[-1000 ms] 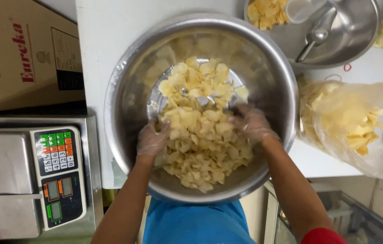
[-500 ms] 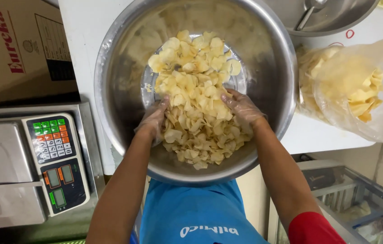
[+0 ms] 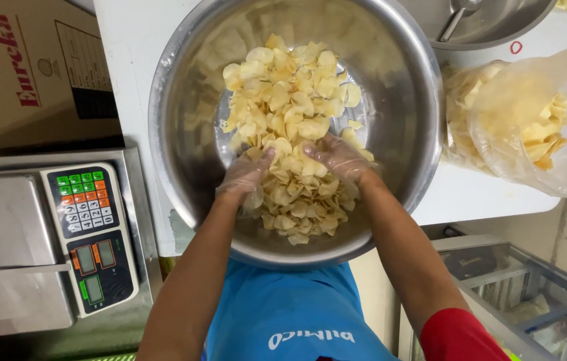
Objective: Transferring chips from a large metal bowl into a plastic bag by hand.
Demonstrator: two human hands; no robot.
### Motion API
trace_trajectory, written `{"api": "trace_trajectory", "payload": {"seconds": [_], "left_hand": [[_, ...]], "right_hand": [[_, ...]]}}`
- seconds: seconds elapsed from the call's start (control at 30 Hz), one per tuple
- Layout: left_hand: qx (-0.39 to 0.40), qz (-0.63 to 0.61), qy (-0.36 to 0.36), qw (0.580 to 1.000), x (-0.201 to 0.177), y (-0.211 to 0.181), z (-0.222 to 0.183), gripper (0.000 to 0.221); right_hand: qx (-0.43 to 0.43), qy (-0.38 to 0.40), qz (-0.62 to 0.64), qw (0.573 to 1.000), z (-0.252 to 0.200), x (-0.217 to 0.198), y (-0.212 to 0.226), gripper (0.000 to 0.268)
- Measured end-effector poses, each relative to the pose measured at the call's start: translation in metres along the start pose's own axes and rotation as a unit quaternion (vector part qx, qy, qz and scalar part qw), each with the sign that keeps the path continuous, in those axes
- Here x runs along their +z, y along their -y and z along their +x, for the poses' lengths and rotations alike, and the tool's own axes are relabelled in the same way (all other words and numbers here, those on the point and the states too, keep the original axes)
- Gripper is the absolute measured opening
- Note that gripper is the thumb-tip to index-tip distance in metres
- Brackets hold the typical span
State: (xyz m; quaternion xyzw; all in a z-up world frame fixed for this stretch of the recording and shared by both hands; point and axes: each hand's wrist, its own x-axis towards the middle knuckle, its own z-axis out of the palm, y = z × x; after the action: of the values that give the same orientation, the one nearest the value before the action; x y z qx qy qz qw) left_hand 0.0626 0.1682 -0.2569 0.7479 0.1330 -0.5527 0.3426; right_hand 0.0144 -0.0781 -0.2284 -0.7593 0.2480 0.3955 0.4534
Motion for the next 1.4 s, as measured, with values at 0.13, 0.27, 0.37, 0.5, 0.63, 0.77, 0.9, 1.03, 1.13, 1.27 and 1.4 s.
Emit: {"api": "trace_trajectory", "payload": {"seconds": [0.13, 0.27, 0.37, 0.5, 0.63, 0.77, 0.9, 1.03, 1.13, 1.27, 1.4], "left_hand": [[-0.033, -0.067, 0.026, 0.997, -0.01, -0.02, -0.044, 0.098], [-0.069, -0.21, 0.027, 0.975, -0.009, -0.042, -0.084, 0.092], [-0.076, -0.295, 0.024, 0.952, -0.001, -0.035, -0.07, 0.092], [-0.047, -0.15, 0.004, 0.988, 0.008, -0.024, -0.065, 0.109], [-0.001, -0.037, -0.043, 0.998, 0.028, 0.015, 0.028, 0.111], [-0.043, -0.097, -0.061, 0.992, 0.026, -0.025, -0.032, 0.105], [-0.035, -0.185, -0.071, 0.98, 0.031, -0.04, -0.066, 0.102], [0.025, -0.33, -0.121, 0.936, 0.047, -0.057, -0.122, 0.093], [0.026, -0.289, -0.148, 0.945, 0.058, -0.067, -0.143, 0.11], [0.097, -0.341, -0.157, 0.922, 0.078, -0.066, -0.144, 0.079], [0.207, -0.373, -0.17, 0.888, 0.099, -0.108, -0.185, 0.064]], "right_hand": [[-0.009, 0.039, -0.029, 0.999, -0.027, -0.012, 0.019, 0.085], [-0.021, 0.068, -0.049, 0.996, -0.029, -0.009, 0.007, 0.095], [-0.009, 0.053, 0.02, 0.998, -0.03, -0.003, 0.003, 0.095], [0.013, -0.006, 0.161, 0.987, -0.06, 0.004, 0.026, 0.1], [0.001, -0.031, 0.138, 0.99, -0.059, 0.012, 0.034, 0.103], [0.006, -0.01, 0.118, 0.993, -0.057, 0.018, 0.044, 0.103], [-0.029, -0.009, 0.148, 0.988, -0.073, 0.011, 0.046, 0.102], [-0.027, 0.009, 0.104, 0.994, -0.092, 0.003, 0.039, 0.1], [-0.06, 0.001, 0.189, 0.98, -0.113, -0.008, 0.038, 0.101], [-0.14, -0.023, 0.306, 0.941, -0.135, -0.029, 0.03, 0.097], [-0.169, -0.043, 0.337, 0.925, -0.176, -0.051, 0.04, 0.092]]}}
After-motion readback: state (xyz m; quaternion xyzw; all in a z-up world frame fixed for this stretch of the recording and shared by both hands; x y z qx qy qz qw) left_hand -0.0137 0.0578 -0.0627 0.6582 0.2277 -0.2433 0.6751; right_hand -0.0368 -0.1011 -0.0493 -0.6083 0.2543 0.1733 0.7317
